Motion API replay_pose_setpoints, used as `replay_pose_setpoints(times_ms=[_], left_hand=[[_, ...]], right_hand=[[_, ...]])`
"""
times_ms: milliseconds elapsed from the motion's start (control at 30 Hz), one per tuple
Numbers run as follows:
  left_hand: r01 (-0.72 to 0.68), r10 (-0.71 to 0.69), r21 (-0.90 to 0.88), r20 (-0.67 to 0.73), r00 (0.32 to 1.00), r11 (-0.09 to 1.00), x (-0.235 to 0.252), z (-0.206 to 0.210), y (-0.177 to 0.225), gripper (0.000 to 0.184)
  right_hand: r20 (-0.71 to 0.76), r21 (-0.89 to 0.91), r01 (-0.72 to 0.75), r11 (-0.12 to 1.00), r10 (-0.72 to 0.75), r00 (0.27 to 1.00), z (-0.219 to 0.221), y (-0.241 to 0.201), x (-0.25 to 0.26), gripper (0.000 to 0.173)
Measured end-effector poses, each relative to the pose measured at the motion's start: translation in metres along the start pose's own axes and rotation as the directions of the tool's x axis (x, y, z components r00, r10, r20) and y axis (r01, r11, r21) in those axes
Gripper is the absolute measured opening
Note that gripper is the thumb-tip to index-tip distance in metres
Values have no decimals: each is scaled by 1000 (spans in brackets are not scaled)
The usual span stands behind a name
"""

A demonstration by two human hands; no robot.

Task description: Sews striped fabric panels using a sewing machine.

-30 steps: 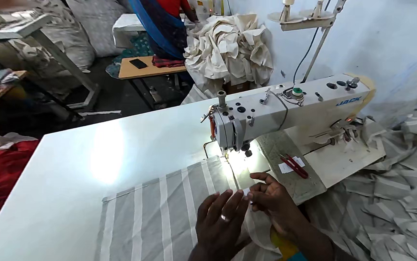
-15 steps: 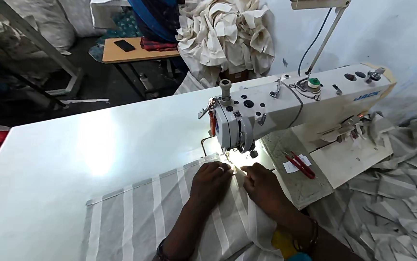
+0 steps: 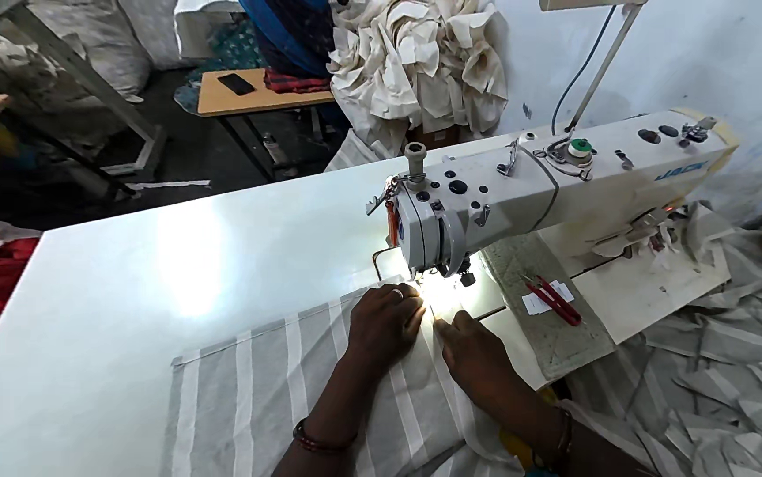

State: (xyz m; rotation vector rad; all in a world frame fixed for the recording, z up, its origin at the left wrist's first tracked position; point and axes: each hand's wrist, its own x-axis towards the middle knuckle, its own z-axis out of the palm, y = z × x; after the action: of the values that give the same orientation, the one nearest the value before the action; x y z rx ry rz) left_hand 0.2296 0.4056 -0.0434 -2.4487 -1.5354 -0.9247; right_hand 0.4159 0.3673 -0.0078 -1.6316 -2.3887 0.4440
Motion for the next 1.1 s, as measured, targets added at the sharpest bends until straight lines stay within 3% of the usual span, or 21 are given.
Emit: replay_pose_setpoints(times_ms=[133,267,333,400,433,500,567,600,667,700,767,833,900,933,1000,1033,1100], left_hand=[[-55,55,44,-7,998,998,20,3,-21,25],[-99,96,97,40,995,990,27,-8,-34,30],[53,-60,120,51,997,991,4,-31,-27,34],[289,-291,165,-11,957,943,-46,-69,-13,43],[399,-395,179,-59,917,899,-79,-89,-6,47],[596,-581,229,-135,803,770,-148,-118,3,59],[717,-732,294,-74,677,633,-198,-130,11,81],[731,-762,323,-47,646,601,-211,-128,13,91],[731,-762,353,-71,644,585,-220,-118,10,96],[720,-746,368,-97,659,588,-218,-115,4,95],[706,-728,376,-108,677,600,-211,-117,-9,92],[677,-706,368,-75,704,637,-208,-126,-22,91],[644,-673,357,-55,737,676,-210,-130,-35,91],[643,-673,350,-44,738,682,-212,-130,-39,92],[640,-676,353,-28,736,682,-216,-129,-43,92],[630,-668,362,-27,744,687,-216,-129,-44,92],[573,-616,394,-20,787,719,-206,-132,-41,83]], right_hand=[[-21,18,3,1000,-3,1000,0,0,21,27],[-248,168,118,979,-74,966,9,13,18,23],[-356,290,176,941,-64,932,6,33,-16,26],[-458,453,211,866,23,888,6,63,-69,25],[-455,565,209,798,91,886,9,77,-96,24],[-256,785,101,611,171,951,18,101,-138,30],[67,896,-98,434,86,994,25,102,-154,45],[190,914,-180,364,10,982,23,88,-152,51],[371,916,-330,229,-168,913,17,42,-143,45],[400,912,-349,218,-276,874,15,15,-139,40],[303,951,-228,207,-496,814,7,-35,-141,33],[110,994,-100,50,-589,800,-25,-58,-156,32],[-15,994,-51,-97,-578,816,-81,-41,-182,32],[-70,993,5,-118,-554,830,-108,-24,-197,32],[-100,985,161,55,-583,807,-134,19,-216,24],[-94,943,268,198,-612,785,-135,38,-222,16],[-84,668,488,562,-594,800,-141,61,-243,23]])
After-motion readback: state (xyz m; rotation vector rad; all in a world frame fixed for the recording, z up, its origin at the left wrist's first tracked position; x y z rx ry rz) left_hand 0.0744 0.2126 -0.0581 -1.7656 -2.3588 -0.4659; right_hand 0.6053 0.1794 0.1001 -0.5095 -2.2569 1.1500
